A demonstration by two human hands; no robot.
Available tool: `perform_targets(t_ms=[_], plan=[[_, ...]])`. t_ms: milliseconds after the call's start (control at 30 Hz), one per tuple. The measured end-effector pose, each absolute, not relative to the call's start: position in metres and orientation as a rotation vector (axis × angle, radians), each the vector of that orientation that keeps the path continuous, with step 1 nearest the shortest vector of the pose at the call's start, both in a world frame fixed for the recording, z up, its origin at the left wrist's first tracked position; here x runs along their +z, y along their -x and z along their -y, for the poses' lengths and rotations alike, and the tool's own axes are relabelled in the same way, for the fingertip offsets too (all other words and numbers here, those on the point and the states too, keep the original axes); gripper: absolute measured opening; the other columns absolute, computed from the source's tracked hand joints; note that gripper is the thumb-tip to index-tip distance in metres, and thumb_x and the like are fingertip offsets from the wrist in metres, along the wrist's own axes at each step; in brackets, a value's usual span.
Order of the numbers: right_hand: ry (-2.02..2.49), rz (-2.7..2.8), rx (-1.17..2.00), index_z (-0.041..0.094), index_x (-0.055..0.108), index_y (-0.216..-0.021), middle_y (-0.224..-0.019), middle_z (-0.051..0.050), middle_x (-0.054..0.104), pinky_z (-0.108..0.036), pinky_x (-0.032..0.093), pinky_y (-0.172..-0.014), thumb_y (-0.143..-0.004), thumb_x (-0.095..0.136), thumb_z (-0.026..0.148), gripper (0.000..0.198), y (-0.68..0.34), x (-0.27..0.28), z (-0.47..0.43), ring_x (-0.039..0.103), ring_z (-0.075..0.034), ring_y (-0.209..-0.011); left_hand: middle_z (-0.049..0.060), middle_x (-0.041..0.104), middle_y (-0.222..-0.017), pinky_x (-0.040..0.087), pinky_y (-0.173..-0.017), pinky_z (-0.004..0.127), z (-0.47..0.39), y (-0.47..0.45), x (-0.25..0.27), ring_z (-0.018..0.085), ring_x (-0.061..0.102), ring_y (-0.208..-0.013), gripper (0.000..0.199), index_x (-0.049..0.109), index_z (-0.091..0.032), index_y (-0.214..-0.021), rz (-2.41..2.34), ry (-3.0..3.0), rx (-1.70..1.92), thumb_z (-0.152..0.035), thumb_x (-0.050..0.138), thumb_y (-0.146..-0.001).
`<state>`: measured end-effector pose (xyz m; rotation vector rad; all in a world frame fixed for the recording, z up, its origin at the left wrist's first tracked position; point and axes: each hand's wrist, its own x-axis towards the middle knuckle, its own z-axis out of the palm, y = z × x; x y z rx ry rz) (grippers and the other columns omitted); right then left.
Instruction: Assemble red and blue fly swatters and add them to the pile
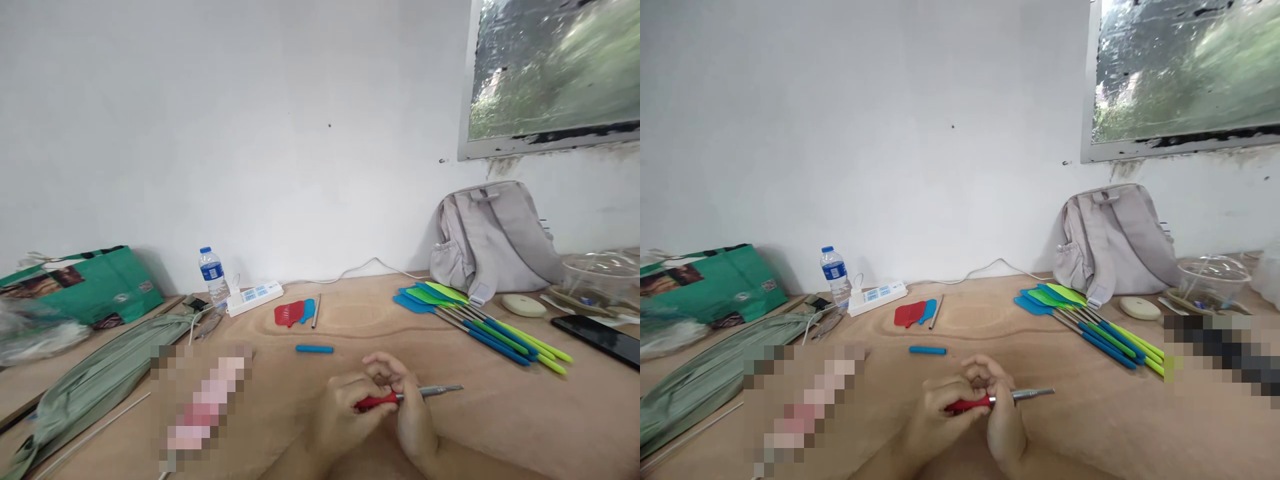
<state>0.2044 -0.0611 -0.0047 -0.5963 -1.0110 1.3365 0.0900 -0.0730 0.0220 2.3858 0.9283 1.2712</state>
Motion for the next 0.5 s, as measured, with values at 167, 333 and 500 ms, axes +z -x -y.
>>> perform_targets(t_ms=[167,333,500], plan=[[0.544,1.009,1.249,0.02,0.063,-0.074,-0.061,-0.004,0.06,-0.028,0.041,-0.049,-0.055,0.045,0.027,0.027,-0.205,-0.002,0.076,0.052,-0.018,-0.053,0.003,0.065,-0.064,0.047,-0.052,0.02,0.079,-0.091,0.022,0.011,0.059,-0.057,0.014,0.066,-0.021,-0.072,-0.84,-2.484,1.265,-0.031,0.056,-0.075],[0.515,1.102,1.229,0.019,0.065,-0.072,-0.056,-0.003,0.06,-0.029,0.041,-0.047,-0.058,0.044,0.029,0.027,-0.204,-0.005,0.073,0.053,-0.019,-0.049,0.003,0.065,-0.063,0.044,-0.046,0.018,0.077,-0.089,0.019,0.01,0.057,-0.052,0.015,0.064,-0.02,-0.067,-0.881,-2.457,1.307,-0.032,0.059,-0.072],[0.562,1.113,1.407,0.018,0.062,-0.078,-0.067,-0.005,0.062,-0.028,0.042,-0.051,-0.064,0.039,0.035,0.032,-0.201,-0.005,0.053,0.055,-0.019,-0.057,0.003,0.067,-0.077,0.048,-0.065,0.022,0.069,-0.085,0.026,0.013,0.06,-0.071,0.012,0.065,-0.019,-0.078,-0.877,-2.451,1.242,-0.027,0.062,-0.07]])
